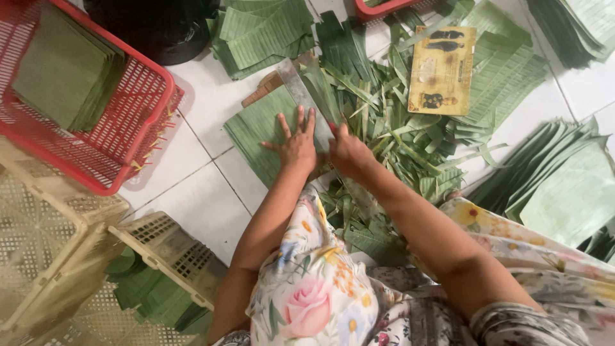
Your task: The person sits on the floor trimming banana leaves. They place a leaf on a wooden board, align a yellow card template over it, and cut off the excess edges with a red-handled knife, then stack the trimmed leaf with finished piles and place trimmed leaves into red baskets.
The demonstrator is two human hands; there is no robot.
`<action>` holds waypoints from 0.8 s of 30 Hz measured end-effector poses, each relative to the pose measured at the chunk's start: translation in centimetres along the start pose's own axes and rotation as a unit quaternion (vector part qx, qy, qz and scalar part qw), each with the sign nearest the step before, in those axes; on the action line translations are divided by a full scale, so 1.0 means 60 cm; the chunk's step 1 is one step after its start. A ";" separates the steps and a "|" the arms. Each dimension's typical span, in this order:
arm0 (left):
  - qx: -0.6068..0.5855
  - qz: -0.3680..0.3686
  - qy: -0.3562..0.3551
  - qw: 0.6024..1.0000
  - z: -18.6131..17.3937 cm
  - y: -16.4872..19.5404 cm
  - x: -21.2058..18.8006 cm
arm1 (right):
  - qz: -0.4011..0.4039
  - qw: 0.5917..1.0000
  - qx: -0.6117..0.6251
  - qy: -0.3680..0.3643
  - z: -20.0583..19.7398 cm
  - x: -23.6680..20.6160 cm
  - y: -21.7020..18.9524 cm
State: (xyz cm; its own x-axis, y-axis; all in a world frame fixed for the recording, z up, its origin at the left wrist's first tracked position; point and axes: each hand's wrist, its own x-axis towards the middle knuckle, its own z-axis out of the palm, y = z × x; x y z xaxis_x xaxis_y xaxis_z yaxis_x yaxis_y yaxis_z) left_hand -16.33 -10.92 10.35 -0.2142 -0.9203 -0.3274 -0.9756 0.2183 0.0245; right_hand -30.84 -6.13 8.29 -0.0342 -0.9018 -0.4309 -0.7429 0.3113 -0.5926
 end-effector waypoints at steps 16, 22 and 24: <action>-0.096 -0.034 -0.199 0.975 -0.058 -0.001 -0.028 | -0.033 0.999 0.018 0.031 0.007 -0.185 0.089; -0.102 -0.033 -0.191 0.976 -0.048 -0.007 -0.018 | -0.041 0.998 0.032 0.030 0.004 0.043 -0.008; -0.095 -0.027 -0.183 0.978 -0.051 -0.007 -0.017 | -0.112 0.993 -0.004 0.039 0.004 0.099 -0.027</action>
State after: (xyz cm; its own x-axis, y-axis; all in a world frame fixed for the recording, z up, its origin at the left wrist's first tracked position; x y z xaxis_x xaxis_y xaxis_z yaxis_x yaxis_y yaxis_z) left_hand -15.87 -11.04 13.56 -0.1637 -0.7431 -0.6489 -0.9840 0.0764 0.1607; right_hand -29.69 -11.94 6.53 0.0814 -0.9685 -0.2354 -0.7434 0.0983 -0.6616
